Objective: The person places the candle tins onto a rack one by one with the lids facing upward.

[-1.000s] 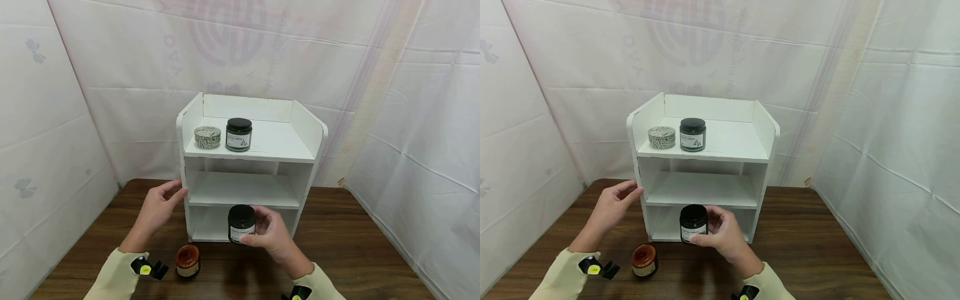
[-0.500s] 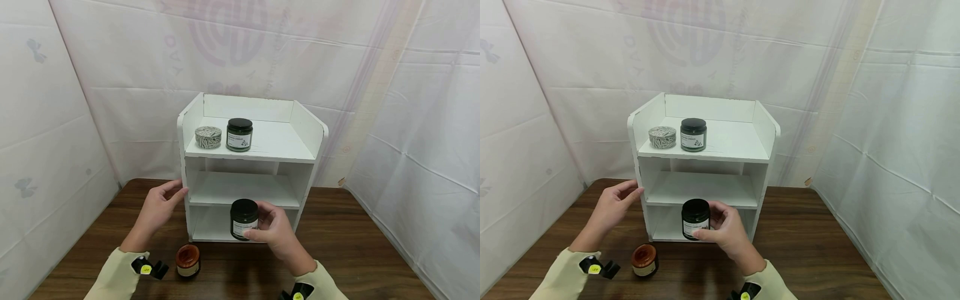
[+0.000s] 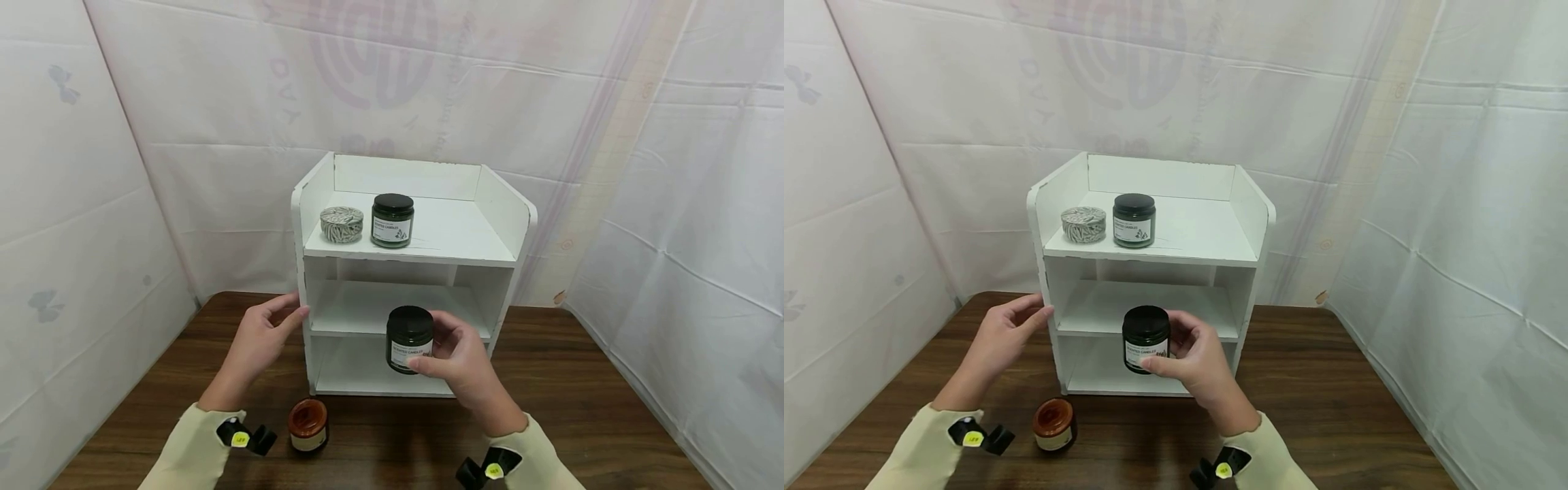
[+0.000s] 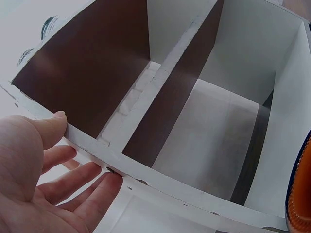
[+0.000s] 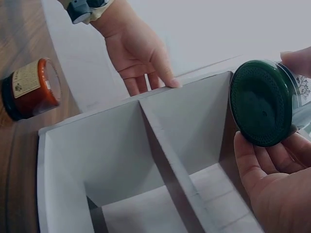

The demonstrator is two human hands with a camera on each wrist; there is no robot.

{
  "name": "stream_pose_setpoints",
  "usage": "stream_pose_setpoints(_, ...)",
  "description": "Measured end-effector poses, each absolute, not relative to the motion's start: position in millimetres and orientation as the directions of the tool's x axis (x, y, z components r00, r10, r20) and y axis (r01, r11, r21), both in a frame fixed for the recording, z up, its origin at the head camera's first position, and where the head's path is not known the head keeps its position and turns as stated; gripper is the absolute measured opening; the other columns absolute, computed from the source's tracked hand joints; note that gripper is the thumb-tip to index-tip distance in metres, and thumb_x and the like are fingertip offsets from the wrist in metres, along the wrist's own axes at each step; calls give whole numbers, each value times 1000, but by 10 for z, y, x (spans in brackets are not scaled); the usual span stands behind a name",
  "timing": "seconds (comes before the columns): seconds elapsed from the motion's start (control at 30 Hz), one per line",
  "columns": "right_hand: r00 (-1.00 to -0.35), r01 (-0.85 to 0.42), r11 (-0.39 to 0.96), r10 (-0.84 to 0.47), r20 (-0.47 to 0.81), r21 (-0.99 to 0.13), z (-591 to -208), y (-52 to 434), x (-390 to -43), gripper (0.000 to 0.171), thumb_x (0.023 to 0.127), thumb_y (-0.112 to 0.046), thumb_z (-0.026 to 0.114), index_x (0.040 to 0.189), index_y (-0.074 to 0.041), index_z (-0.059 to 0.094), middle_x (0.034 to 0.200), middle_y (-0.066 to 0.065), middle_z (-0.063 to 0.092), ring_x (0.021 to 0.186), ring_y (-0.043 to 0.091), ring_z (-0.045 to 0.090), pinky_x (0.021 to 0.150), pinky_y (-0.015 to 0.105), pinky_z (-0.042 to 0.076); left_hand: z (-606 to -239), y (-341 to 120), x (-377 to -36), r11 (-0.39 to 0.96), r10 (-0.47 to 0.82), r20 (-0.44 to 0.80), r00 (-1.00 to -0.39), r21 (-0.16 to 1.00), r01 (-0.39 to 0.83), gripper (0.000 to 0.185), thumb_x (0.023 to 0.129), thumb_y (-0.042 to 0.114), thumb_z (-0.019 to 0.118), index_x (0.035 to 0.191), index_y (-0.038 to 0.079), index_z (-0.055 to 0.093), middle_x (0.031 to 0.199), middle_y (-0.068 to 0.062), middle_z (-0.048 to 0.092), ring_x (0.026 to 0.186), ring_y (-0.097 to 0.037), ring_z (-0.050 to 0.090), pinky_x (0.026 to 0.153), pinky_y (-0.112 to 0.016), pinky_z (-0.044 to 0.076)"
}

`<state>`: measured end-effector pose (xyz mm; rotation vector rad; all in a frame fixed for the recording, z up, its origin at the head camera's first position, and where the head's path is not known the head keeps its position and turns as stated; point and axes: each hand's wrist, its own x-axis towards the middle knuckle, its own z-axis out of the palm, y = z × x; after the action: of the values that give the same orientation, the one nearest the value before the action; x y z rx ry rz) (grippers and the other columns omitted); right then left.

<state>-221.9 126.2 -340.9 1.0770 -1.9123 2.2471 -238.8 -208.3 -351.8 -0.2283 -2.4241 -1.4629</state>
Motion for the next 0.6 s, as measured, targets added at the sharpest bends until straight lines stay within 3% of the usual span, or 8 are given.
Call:
stream_pose_setpoints(0.2,-763,-447,-236,-403,506,-863,-3331,1277,-2238,57,79,-5,86,127,10,59,114,4,68,100,15,63,86,26,57,-3512,-2077,-2382,471,-17,331,-943,835,285,55,101,46,63,145,12,59,142,-13,64,123,-29,63,85,-15,50)
stream_pose_setpoints(0.47,-767,-455,-242,-383,515,-857,-3200,1288,-2244,53,78,-6,87,126,-3,65,116,3,68,101,16,62,87,27,58,-3509,-2083,-2386,475,-16,328,-944,834,282,56,101,46,63,145,12,59,142,-13,64,124,-29,63,86,-16,50)
stream_pose_setpoints(0.6,-772,-466,-234,-364,521,-854,-3124,1298,-2247,55,77,-2,87,127,1,64,115,3,68,101,16,64,87,28,58,-3513,-2090,-2385,477,-17,327,-945,833,280,56,101,47,63,145,12,59,143,-13,63,125,-29,62,87,-16,49)
